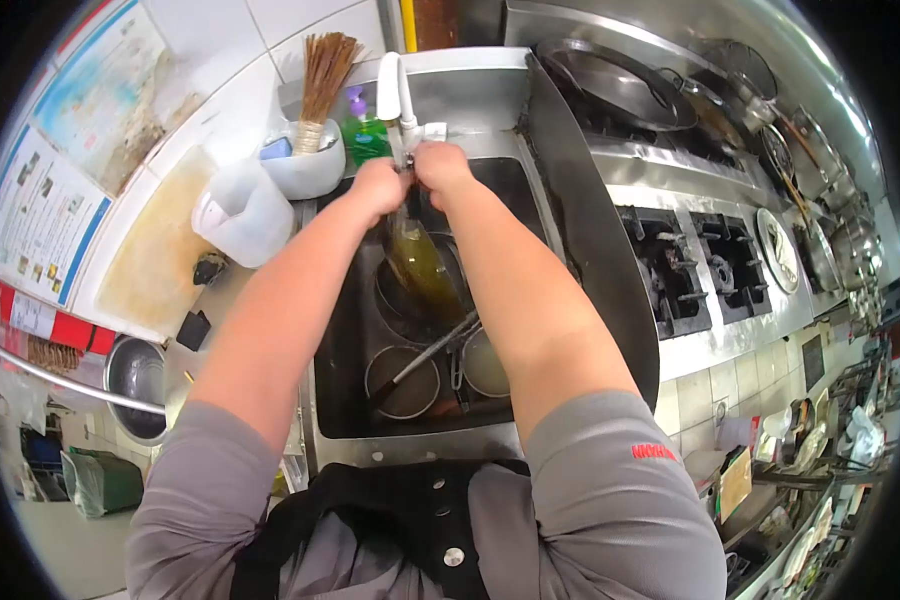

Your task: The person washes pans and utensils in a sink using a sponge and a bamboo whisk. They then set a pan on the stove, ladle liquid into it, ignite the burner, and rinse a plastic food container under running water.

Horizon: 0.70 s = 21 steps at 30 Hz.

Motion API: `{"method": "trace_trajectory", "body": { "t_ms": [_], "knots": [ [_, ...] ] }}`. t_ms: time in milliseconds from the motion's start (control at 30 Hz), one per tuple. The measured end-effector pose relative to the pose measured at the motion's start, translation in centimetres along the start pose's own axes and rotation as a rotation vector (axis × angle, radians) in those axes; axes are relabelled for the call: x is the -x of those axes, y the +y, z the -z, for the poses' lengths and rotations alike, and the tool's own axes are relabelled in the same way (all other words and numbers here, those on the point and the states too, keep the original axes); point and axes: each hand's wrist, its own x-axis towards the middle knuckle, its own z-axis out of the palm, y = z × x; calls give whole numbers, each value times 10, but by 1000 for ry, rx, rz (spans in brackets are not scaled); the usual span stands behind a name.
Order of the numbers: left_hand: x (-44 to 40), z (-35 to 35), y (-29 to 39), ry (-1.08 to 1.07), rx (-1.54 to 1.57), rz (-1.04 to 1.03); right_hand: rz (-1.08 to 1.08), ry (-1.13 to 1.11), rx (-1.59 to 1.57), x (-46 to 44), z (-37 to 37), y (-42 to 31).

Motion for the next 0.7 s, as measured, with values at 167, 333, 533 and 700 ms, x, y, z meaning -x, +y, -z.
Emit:
{"method": "trace_trajectory", "body": {
  "t_ms": [167, 333, 533, 700],
  "knots": [
    [-9, -1, 4, 96, 187, 28, 67, 103, -49, 2, -19, 3],
    [-18, 9, -28, 2, 215, 153, -135, 24, -173, 3, -30, 14],
    [21, 27, -10, -74, 268, 262, -212, 101, -453, -9, -41, 53],
    [28, 24, -18, -57, 354, 279, -181, 154, -467, 3, -50, 49]
  ]
}}
